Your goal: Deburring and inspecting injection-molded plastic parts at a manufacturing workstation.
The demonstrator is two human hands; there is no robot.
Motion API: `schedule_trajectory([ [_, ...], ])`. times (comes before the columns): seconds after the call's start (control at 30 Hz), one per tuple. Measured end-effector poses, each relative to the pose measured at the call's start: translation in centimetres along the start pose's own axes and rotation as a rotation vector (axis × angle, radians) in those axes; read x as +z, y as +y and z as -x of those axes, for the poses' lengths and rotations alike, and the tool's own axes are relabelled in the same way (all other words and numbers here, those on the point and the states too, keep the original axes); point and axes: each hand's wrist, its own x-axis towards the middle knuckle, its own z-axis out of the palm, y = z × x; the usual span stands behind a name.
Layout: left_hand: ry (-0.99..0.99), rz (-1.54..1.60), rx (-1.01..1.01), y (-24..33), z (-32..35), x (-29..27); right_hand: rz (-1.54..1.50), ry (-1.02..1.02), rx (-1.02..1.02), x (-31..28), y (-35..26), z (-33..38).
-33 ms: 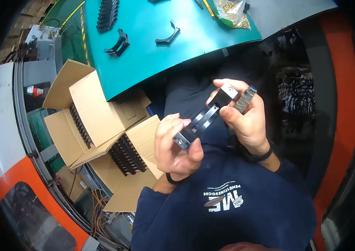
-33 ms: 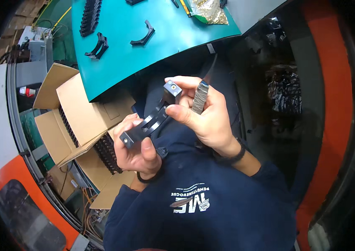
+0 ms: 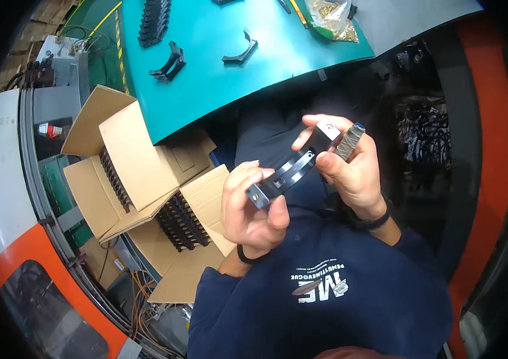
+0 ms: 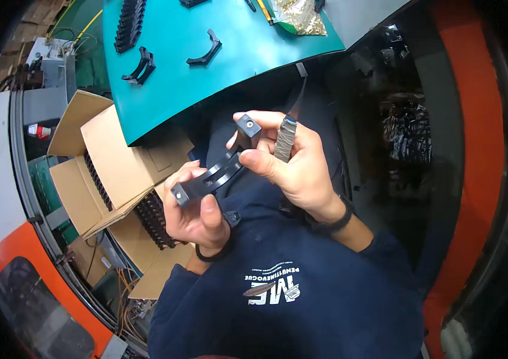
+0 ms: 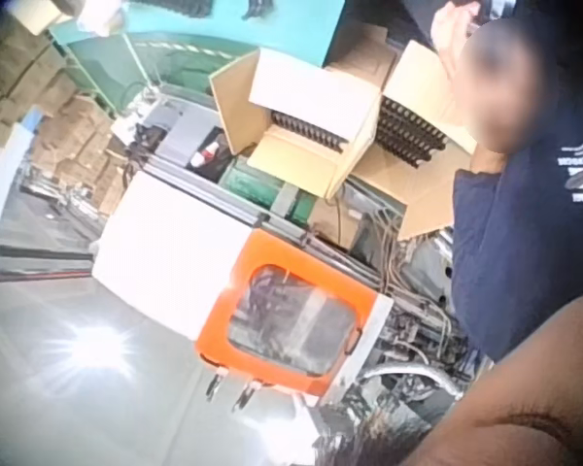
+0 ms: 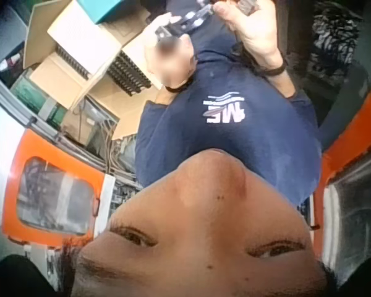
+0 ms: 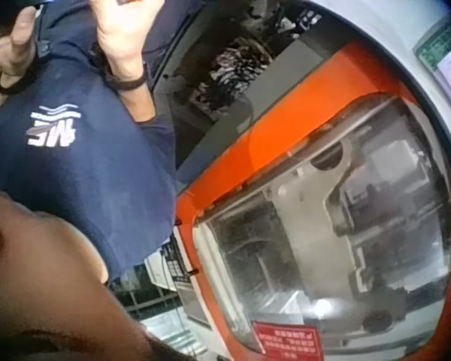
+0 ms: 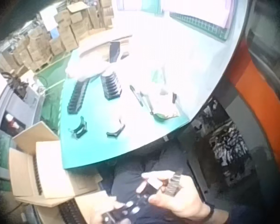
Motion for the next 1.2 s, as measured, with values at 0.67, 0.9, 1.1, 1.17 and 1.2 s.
schedule_trajectory([
  [0.67, -0.051, 0.324, -0.364, 0.2, -2.2, 1.7, -0.566, -0.179, 0.522, -1.7, 3.6, -1.1],
  [0.9, -0.111, -0.465, -0.015, 0.2, -3.4, 1.6, 0.419, 0.282, -0.206, 0.5, 3.8, -0.7],
  [1.1, -0.196, -0.193, -0.256, -0.6, -3.4, 1.6, 0.593, -0.059, -0.135, 0.5, 0.9, 0.1],
  [1.17, -0.066, 0.082, -0.475, 0.1, -3.3, 1.1, 0.601, -0.171, -0.046, -0.2, -1.6, 0.1],
  [1.2, -0.007, 0.161, -0.519, 0.9, -3.5, 1.2, 0.587, -0.167, -0.03, -0.4, -2.3, 0.3],
])
